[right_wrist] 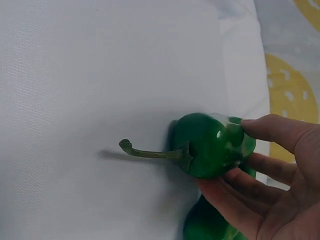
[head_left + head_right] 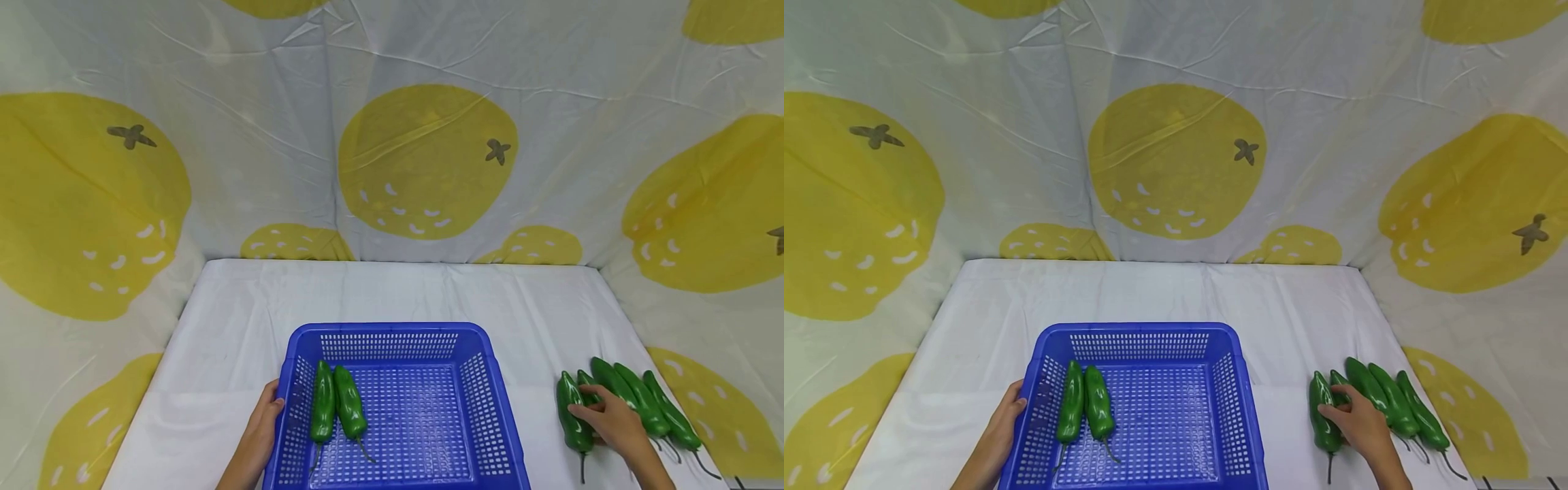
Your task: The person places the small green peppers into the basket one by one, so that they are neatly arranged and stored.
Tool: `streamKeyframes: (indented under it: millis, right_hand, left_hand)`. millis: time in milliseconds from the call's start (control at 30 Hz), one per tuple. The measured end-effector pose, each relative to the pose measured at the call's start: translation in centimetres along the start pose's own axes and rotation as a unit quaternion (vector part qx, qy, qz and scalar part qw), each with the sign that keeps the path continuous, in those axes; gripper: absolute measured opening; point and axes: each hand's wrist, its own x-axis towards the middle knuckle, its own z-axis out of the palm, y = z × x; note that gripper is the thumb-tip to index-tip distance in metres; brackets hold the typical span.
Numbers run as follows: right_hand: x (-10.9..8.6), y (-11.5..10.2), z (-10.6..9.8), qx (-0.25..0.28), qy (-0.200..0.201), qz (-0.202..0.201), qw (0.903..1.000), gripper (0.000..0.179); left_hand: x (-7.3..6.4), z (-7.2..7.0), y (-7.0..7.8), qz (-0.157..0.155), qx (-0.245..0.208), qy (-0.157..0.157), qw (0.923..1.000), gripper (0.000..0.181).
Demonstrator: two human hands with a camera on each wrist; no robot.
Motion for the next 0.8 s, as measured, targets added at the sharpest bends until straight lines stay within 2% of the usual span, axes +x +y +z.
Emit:
streamKeyframes:
  millis: [333,567,800]
  right_hand:
    - [-0.2,-0.1,0.0,-0.002,0.009,0.008,0.9999,0.073]
    - [-0.3,-0.6,-0.5,-0.010,0.031,-0.022,0.9992,0.070]
    - [-0.6,-2.3,-1.1,-0.004,0.037,-0.039,0.9985,0.073]
  left_hand:
    - [0.1,0.0,0.0,0.000,0.003,0.004,1.0000,0.041]
    - [0.0,-0.1,-0.1,0.005,0.016,0.007,0.9998,0.042]
    - [0.1,0.0,-0.1,0.002,0.016,0.008,0.9998,0.041]
